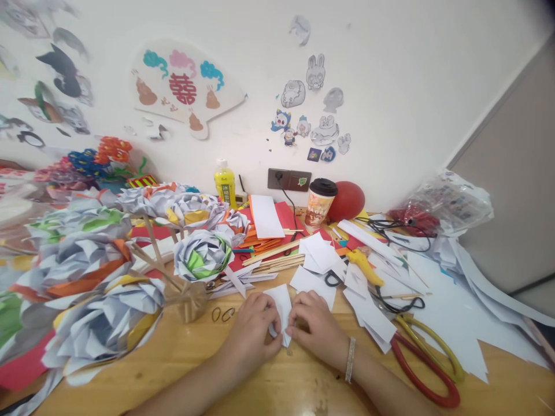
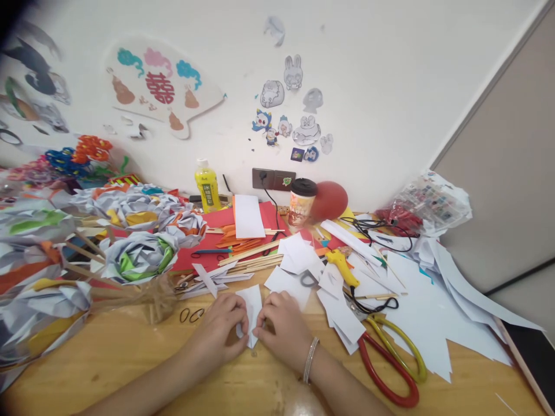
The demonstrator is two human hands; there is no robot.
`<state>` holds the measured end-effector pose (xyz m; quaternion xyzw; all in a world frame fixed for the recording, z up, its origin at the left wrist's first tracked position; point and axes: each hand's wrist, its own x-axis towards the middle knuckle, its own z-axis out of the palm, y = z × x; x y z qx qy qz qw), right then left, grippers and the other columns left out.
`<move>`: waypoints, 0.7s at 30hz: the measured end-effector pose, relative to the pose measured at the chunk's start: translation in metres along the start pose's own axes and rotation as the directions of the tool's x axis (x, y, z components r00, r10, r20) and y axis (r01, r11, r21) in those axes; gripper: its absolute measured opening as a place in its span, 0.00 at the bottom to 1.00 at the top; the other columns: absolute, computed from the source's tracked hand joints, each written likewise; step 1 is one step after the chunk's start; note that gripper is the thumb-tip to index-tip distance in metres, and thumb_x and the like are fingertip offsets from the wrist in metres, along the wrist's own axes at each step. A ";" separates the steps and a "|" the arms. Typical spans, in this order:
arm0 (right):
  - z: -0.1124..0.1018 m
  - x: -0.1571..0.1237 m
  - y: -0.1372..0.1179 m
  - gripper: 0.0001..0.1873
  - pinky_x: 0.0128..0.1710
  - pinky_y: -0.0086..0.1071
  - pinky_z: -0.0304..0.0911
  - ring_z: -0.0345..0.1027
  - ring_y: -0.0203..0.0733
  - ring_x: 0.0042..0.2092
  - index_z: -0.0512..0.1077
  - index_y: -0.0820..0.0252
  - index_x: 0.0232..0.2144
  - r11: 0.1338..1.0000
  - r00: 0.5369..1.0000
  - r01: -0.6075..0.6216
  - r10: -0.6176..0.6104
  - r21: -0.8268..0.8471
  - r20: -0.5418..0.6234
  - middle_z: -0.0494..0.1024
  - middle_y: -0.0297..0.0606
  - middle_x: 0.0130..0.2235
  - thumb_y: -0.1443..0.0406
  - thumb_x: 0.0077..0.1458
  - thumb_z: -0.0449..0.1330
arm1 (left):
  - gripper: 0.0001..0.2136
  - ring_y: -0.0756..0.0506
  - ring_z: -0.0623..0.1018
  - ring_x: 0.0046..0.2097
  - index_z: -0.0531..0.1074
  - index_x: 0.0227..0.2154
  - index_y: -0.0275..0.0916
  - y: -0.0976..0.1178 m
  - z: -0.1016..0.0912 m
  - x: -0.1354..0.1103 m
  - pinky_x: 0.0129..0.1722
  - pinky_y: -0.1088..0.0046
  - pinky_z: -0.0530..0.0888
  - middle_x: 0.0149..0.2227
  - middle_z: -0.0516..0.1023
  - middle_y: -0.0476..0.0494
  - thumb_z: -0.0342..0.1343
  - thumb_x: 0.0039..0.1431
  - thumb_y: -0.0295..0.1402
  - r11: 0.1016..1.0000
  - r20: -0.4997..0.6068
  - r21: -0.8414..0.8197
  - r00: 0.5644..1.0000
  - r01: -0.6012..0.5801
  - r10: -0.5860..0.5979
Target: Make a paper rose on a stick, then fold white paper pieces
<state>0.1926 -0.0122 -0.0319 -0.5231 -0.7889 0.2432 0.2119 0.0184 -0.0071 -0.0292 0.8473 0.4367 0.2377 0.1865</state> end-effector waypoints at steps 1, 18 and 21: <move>0.001 0.000 0.000 0.05 0.42 0.34 0.53 0.58 0.40 0.40 0.70 0.57 0.25 1.000 1.000 -0.002 0.002 -0.005 -0.009 0.68 0.32 0.34 0.69 0.47 0.63 | 0.03 0.43 0.68 0.40 0.70 0.22 0.38 0.000 0.000 0.000 0.39 0.66 0.66 0.33 0.70 0.45 0.56 0.44 0.24 1.000 -0.001 0.000 1.000 0.004 -0.004; 0.002 -0.005 -0.005 0.06 0.40 0.33 0.53 0.57 0.39 0.39 0.66 0.59 0.26 1.000 0.998 0.010 -0.011 -0.020 -0.070 0.67 0.33 0.34 0.72 0.53 0.55 | 0.03 0.42 0.68 0.40 0.68 0.23 0.38 0.002 0.005 0.002 0.39 0.64 0.66 0.33 0.69 0.44 0.54 0.50 0.27 0.995 0.021 0.068 0.997 0.077 -0.079; 0.000 -0.006 -0.006 0.04 0.40 0.34 0.53 0.57 0.40 0.39 0.66 0.58 0.27 1.000 0.998 0.020 -0.020 0.002 -0.062 0.67 0.33 0.34 0.69 0.52 0.58 | 0.03 0.42 0.68 0.39 0.68 0.23 0.39 0.003 0.004 0.002 0.38 0.65 0.66 0.32 0.69 0.45 0.54 0.49 0.26 0.995 0.013 0.067 0.997 0.078 -0.079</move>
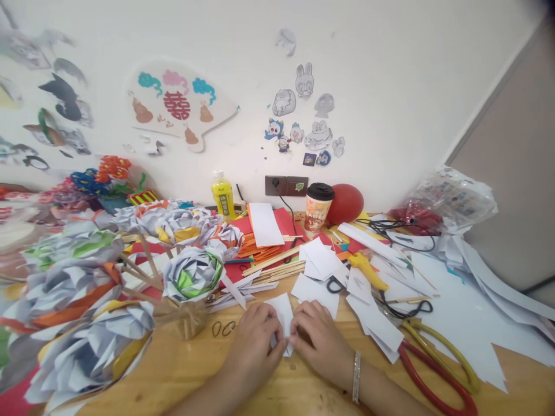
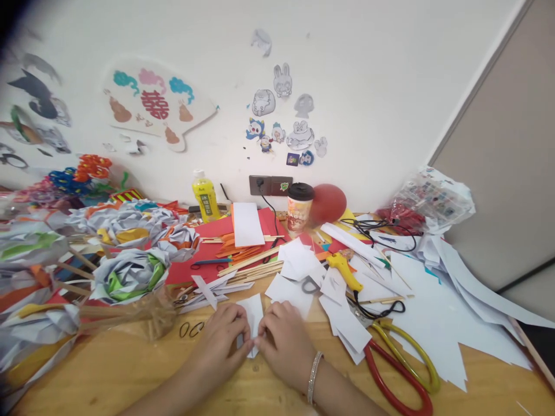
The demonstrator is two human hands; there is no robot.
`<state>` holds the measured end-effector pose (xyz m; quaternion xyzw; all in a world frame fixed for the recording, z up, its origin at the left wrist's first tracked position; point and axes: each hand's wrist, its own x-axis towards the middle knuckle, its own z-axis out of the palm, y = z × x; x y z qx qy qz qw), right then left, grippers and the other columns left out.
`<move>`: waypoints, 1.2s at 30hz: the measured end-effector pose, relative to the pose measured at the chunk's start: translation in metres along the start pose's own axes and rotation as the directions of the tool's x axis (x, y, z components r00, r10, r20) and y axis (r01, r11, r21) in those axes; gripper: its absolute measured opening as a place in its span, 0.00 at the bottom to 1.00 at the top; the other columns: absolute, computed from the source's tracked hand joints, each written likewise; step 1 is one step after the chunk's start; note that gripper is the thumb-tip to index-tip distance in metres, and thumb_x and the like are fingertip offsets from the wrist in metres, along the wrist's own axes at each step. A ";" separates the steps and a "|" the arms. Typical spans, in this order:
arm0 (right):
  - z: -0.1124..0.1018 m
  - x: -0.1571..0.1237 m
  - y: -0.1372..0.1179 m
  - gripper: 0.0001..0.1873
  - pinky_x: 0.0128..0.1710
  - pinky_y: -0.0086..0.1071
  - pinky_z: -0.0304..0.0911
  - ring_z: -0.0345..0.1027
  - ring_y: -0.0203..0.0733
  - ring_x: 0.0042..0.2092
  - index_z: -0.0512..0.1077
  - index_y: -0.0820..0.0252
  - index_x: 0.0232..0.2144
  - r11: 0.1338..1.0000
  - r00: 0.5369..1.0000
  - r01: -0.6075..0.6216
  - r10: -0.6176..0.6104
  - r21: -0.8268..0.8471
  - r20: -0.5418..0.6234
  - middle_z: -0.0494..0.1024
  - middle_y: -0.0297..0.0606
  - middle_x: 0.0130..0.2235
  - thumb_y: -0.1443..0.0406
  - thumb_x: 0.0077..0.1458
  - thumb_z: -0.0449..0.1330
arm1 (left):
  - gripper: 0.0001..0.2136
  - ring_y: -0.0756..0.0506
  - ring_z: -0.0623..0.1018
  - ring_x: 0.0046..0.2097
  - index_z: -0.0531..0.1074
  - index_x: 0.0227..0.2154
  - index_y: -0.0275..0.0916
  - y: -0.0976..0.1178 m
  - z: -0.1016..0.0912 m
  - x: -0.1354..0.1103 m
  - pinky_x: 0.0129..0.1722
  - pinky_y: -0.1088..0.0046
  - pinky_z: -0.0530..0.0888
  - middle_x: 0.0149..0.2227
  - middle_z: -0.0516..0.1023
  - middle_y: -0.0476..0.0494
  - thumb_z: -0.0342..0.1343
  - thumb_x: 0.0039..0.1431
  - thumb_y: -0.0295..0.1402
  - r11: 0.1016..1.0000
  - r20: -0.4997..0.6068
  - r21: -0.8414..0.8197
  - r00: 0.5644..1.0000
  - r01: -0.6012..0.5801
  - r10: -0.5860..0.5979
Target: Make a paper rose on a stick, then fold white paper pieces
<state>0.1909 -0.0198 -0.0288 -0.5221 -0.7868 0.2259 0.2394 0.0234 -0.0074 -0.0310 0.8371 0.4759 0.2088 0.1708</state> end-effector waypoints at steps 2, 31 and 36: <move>0.000 -0.001 -0.001 0.08 0.40 0.34 0.53 0.57 0.40 0.39 0.66 0.58 0.27 1.000 1.000 0.010 -0.010 0.013 -0.012 0.66 0.32 0.34 0.66 0.47 0.63 | 0.03 0.42 0.68 0.40 0.69 0.23 0.39 0.000 0.000 0.000 0.39 0.65 0.66 0.32 0.69 0.45 0.54 0.49 0.25 1.000 -0.001 -0.007 1.000 0.004 -0.004; 0.005 -0.001 0.001 0.06 0.40 0.34 0.53 0.59 0.40 0.39 0.68 0.58 0.27 0.999 1.000 -0.017 0.016 0.031 0.019 0.68 0.33 0.33 0.73 0.49 0.57 | 0.03 0.43 0.67 0.43 0.73 0.23 0.41 -0.010 -0.007 0.002 0.44 0.67 0.64 0.35 0.70 0.46 0.58 0.46 0.26 0.989 0.079 -0.149 0.997 0.017 -0.005; 0.008 -0.001 0.000 0.06 0.39 0.33 0.53 0.60 0.40 0.39 0.69 0.57 0.26 1.000 1.000 -0.012 0.012 0.000 0.019 0.68 0.32 0.33 0.73 0.50 0.58 | 0.03 0.43 0.67 0.43 0.74 0.24 0.42 -0.011 -0.004 0.002 0.43 0.67 0.64 0.36 0.70 0.47 0.59 0.47 0.26 0.991 0.074 -0.132 0.997 -0.010 0.020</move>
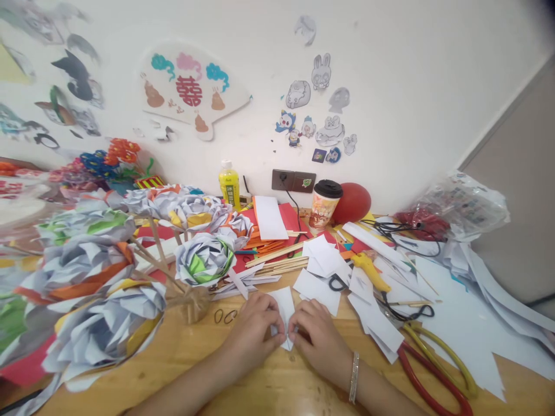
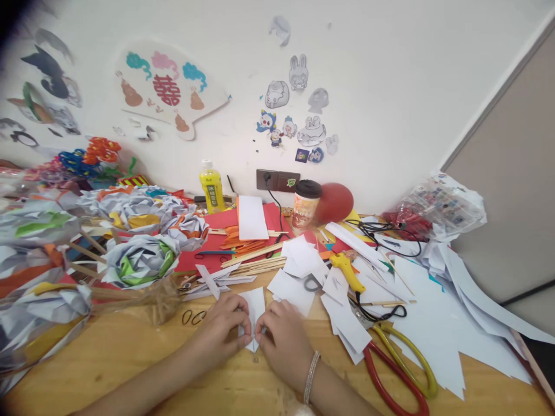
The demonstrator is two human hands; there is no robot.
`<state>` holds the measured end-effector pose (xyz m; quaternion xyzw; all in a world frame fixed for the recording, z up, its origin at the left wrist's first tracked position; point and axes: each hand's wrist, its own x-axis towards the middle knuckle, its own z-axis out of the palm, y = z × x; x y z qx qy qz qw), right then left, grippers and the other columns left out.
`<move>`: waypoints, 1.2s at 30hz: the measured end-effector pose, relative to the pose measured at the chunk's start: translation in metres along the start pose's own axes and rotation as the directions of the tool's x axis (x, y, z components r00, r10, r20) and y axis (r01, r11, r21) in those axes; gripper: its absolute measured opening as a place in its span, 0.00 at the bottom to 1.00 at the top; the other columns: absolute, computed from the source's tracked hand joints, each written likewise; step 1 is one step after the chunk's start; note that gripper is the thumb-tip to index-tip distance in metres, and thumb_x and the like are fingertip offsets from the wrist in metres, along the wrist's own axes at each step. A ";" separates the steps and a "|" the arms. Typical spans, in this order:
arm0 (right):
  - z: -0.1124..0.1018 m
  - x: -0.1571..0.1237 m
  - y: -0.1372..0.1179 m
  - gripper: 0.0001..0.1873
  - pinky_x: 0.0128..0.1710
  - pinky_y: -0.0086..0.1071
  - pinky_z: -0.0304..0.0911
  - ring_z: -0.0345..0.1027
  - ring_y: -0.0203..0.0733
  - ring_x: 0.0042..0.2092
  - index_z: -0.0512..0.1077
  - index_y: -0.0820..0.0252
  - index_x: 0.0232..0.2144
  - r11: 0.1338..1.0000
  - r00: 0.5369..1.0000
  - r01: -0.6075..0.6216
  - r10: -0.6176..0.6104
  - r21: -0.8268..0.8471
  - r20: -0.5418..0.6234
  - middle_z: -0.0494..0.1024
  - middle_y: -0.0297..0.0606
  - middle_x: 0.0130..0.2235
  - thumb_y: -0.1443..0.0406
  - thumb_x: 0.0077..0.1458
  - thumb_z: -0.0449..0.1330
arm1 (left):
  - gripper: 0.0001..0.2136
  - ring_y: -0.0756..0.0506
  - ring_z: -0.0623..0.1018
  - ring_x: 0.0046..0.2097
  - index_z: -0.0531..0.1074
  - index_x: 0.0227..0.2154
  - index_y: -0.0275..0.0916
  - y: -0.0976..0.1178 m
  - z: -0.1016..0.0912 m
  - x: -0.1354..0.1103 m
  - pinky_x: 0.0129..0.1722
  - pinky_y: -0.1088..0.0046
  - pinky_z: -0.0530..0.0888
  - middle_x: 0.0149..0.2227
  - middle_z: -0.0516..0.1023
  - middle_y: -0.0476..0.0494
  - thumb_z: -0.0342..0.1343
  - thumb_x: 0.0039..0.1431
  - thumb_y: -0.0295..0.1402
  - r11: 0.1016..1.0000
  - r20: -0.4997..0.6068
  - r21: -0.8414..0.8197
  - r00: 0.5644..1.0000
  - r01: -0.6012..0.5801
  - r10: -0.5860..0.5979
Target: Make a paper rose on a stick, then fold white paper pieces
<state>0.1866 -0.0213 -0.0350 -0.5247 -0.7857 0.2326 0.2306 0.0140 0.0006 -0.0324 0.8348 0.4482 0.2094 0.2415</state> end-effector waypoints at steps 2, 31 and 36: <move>0.000 0.000 0.000 0.06 0.39 0.33 0.53 0.59 0.40 0.39 0.69 0.57 0.26 1.000 1.000 0.003 -0.003 -0.005 -0.003 0.68 0.32 0.32 0.72 0.50 0.58 | 0.03 0.44 0.67 0.43 0.74 0.24 0.42 0.000 0.001 0.000 0.42 0.68 0.64 0.35 0.70 0.47 0.60 0.47 0.27 1.000 -0.003 0.009 1.000 0.001 -0.001; -0.002 -0.003 -0.001 0.12 0.41 0.34 0.53 0.58 0.40 0.40 0.65 0.55 0.30 0.999 0.999 -0.037 0.036 0.011 0.023 0.67 0.30 0.34 0.69 0.42 0.63 | 0.05 0.44 0.67 0.42 0.71 0.26 0.41 -0.005 -0.008 0.001 0.42 0.67 0.65 0.35 0.68 0.47 0.58 0.45 0.24 1.000 0.021 0.000 0.999 0.031 -0.031; -0.002 -0.003 -0.001 0.13 0.41 0.34 0.52 0.58 0.41 0.40 0.65 0.55 0.30 0.999 1.000 -0.026 0.026 0.032 0.007 0.67 0.30 0.34 0.69 0.41 0.65 | 0.02 0.43 0.67 0.41 0.70 0.26 0.40 -0.001 -0.008 -0.001 0.41 0.66 0.65 0.35 0.69 0.46 0.55 0.50 0.27 1.000 -0.018 0.017 1.000 0.001 0.000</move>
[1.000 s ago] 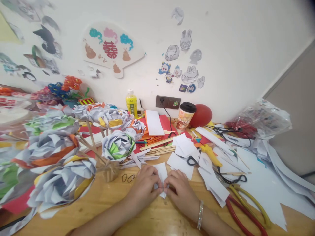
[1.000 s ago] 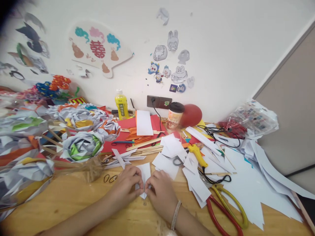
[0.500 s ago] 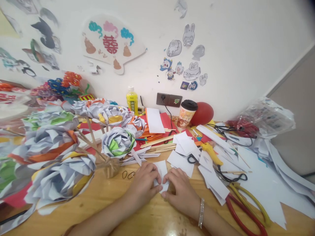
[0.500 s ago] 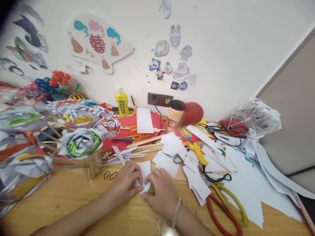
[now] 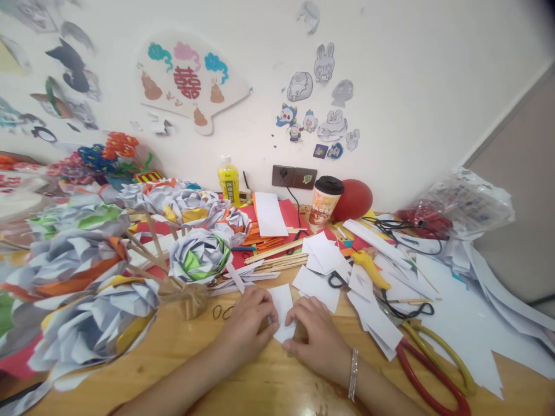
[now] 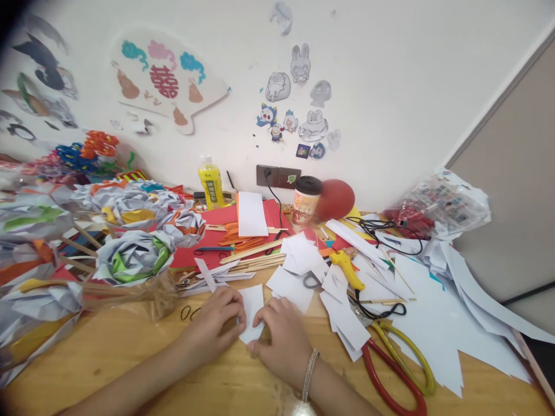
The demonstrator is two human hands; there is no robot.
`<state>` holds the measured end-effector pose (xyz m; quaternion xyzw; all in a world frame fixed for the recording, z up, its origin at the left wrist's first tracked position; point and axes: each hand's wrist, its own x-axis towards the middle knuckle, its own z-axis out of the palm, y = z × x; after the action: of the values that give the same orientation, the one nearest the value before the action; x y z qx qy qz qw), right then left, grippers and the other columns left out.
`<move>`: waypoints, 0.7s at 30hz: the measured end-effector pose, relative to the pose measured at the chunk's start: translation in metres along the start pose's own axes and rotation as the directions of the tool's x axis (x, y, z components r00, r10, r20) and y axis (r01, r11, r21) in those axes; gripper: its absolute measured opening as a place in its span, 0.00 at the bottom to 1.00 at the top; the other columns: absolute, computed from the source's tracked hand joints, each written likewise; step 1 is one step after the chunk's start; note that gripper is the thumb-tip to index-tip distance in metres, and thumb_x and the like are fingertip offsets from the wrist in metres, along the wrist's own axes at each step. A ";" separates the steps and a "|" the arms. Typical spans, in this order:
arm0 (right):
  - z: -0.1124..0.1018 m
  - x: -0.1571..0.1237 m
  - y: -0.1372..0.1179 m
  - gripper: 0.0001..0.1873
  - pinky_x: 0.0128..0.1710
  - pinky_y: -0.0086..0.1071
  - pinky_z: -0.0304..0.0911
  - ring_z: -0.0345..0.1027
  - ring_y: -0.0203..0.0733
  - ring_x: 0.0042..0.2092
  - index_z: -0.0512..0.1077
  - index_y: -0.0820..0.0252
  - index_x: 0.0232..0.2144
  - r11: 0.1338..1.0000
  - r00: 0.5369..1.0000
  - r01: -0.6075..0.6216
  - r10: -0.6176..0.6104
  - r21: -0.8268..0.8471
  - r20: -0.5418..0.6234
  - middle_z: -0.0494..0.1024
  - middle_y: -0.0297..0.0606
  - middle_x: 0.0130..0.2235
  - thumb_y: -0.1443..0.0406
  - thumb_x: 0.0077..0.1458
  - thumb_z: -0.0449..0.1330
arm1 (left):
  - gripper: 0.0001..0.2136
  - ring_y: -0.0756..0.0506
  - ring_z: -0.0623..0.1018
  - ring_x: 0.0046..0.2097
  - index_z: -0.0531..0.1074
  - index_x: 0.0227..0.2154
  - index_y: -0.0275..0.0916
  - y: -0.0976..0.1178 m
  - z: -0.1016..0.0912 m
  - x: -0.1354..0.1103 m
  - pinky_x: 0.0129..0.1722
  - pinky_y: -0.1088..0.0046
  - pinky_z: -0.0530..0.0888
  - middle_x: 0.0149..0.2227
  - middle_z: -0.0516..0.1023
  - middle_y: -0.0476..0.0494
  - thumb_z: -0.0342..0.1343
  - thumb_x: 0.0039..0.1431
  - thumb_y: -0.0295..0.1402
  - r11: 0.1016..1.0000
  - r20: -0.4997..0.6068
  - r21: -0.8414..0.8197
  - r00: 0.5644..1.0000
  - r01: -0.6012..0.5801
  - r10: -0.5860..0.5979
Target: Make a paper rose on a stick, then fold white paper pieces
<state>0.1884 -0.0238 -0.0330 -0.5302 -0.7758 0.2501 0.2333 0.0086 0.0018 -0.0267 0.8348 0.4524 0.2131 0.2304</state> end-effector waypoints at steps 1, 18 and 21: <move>0.000 0.000 0.000 0.13 0.41 0.34 0.52 0.58 0.41 0.40 0.66 0.55 0.30 1.000 1.000 0.006 -0.006 0.000 -0.003 0.67 0.30 0.34 0.69 0.41 0.65 | 0.01 0.43 0.67 0.41 0.70 0.25 0.40 0.002 0.001 0.000 0.41 0.66 0.65 0.35 0.69 0.45 0.55 0.50 0.28 1.000 -0.008 0.017 1.000 0.005 -0.004; -0.002 0.003 0.005 0.11 0.42 0.34 0.53 0.59 0.40 0.40 0.67 0.56 0.30 0.999 1.000 0.028 -0.028 0.030 0.005 0.68 0.30 0.34 0.73 0.43 0.60 | 0.08 0.41 0.65 0.43 0.69 0.27 0.41 -0.003 -0.002 0.004 0.41 0.65 0.63 0.37 0.68 0.46 0.63 0.45 0.34 0.994 0.077 0.103 0.996 0.025 -0.033; -0.002 0.004 0.004 0.12 0.40 0.34 0.53 0.59 0.40 0.38 0.67 0.56 0.29 0.998 1.000 0.016 -0.016 0.053 -0.007 0.69 0.31 0.32 0.77 0.44 0.56 | 0.08 0.41 0.65 0.44 0.69 0.27 0.40 -0.001 -0.003 0.004 0.42 0.65 0.63 0.37 0.68 0.46 0.63 0.44 0.32 0.993 0.088 0.108 0.995 0.040 -0.050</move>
<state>0.1909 -0.0181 -0.0332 -0.5184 -0.7723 0.2670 0.2520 0.0081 0.0069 -0.0243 0.8442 0.4708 0.1455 0.2109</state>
